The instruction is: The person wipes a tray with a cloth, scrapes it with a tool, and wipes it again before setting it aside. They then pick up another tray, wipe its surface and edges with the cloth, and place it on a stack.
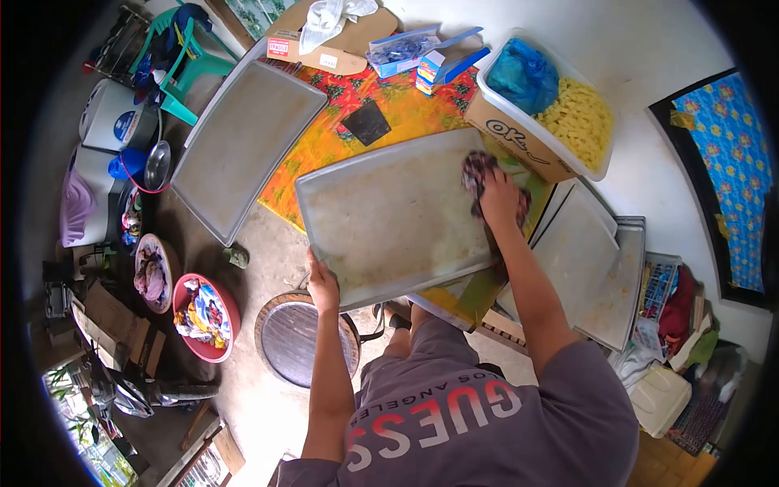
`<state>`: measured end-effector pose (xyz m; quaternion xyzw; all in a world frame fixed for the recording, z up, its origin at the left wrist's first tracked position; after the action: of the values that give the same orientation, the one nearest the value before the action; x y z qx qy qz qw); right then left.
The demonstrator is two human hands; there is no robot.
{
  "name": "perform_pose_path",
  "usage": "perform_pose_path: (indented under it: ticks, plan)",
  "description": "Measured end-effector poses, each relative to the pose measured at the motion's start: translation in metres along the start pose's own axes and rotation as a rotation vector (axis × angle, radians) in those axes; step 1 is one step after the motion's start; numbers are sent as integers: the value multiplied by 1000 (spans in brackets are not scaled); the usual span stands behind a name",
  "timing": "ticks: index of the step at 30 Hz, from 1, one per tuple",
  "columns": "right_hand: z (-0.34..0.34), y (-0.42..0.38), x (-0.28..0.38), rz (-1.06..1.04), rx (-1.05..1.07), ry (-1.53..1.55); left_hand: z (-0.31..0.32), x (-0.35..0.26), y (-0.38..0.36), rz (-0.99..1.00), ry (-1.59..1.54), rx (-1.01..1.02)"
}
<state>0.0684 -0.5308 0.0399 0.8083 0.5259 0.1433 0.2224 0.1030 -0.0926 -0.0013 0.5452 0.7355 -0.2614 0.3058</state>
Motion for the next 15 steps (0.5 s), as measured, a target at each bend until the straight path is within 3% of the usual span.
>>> perform_pose_path:
  ticks: [1, 4, 6, 13, 15]
  plan:
    - [15, 22, 5, -13, -5, 2, 1, 6, 0, 75, -6, -54]
    - [43, 55, 8, -44, -33, 67, -7, -14, -4, -115, 6, 42]
    - [43, 55, -2, -35, 6, 128, -7, -14, -5, -116, 3, 29]
    - [-76, -110, -40, 78, 188, 189, -7, -18, -3, -169, 16, 51]
    - [-83, -116, -45, 120, 209, 205, -3, -11, 0, -101, -12, 19]
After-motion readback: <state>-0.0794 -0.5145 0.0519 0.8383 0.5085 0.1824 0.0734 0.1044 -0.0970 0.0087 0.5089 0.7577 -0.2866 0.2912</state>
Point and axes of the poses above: each hand's wrist, its own y-axis towards the middle knuckle, its own z-axis out of the palm, x = y × z, the point moved 4 cm from there along y, towards the middle knuckle, and after that the axes turned 14 degrees about -x, right-handed, at the moved point
